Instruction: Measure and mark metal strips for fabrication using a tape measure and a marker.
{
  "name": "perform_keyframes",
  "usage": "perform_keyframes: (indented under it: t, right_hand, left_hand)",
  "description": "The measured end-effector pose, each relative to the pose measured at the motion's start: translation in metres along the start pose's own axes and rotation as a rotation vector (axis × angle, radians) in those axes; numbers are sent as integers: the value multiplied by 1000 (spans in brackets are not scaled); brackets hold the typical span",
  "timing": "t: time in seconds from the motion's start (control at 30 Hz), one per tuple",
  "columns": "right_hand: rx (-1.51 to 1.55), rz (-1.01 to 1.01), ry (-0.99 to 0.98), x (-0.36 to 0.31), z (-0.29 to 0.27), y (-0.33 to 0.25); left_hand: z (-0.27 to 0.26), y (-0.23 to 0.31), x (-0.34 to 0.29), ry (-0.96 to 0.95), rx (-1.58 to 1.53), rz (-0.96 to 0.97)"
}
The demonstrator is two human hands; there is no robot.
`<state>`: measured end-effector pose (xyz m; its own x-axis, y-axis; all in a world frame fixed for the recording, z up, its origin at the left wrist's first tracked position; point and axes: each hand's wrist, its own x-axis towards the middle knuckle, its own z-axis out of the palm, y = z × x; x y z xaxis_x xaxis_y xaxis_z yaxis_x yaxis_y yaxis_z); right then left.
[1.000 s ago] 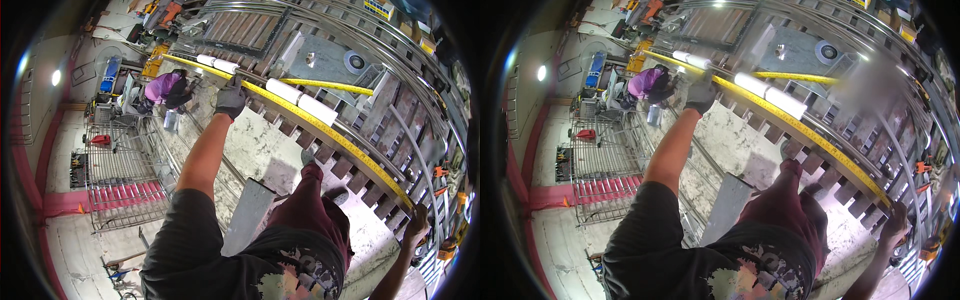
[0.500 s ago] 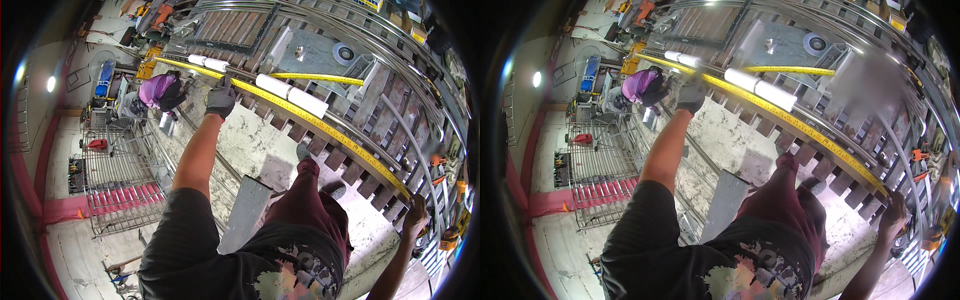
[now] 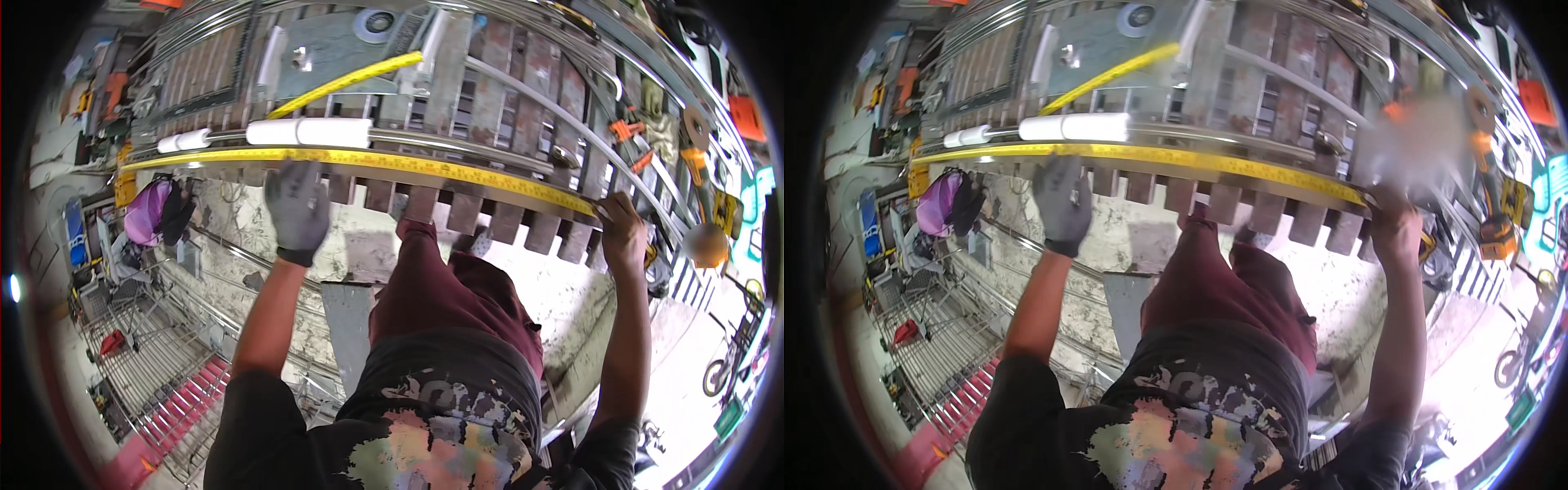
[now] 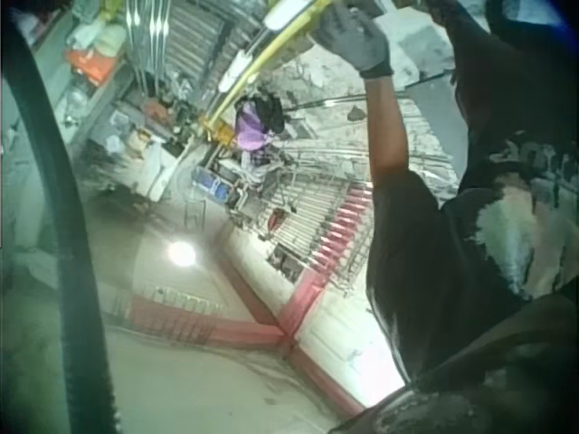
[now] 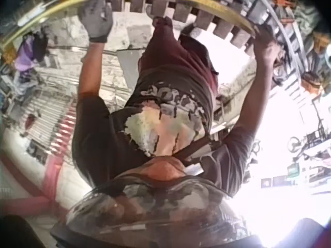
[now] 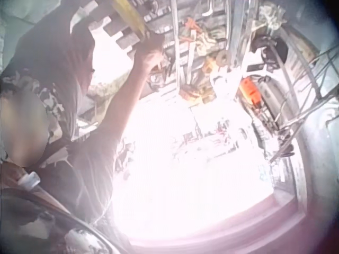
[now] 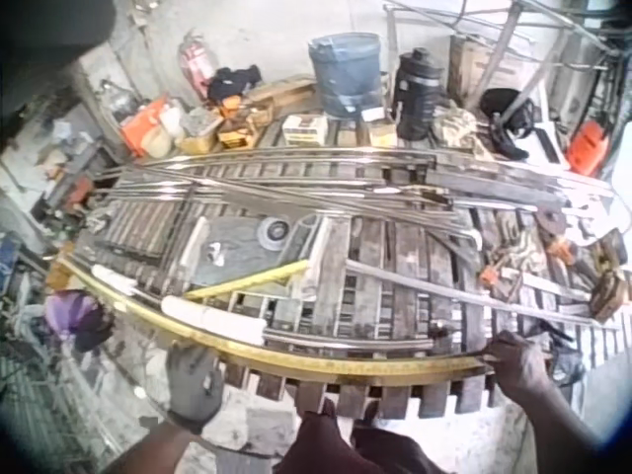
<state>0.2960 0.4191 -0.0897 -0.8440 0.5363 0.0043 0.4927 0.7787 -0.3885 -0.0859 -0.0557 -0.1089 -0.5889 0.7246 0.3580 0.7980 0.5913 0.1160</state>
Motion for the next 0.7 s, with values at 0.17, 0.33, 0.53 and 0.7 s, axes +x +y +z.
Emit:
perform_keyframes:
  t: [0.17, 0.33, 0.53, 0.7]
  right_hand:
    - [-3, 8, -54, 7, -3, -3]
    - [36, 13, -54, 7, -5, -7]
    - [72, -7, -60, 6, -12, -18]
    - [34, 5, -66, 6, -15, -25]
  left_hand:
    - [27, 116, 6, -85, -217, 186]
    - [55, 165, 26, -40, -246, 294]
    - [69, 187, 42, -29, -297, 390]
    - [67, 186, 48, 1, -326, 406]
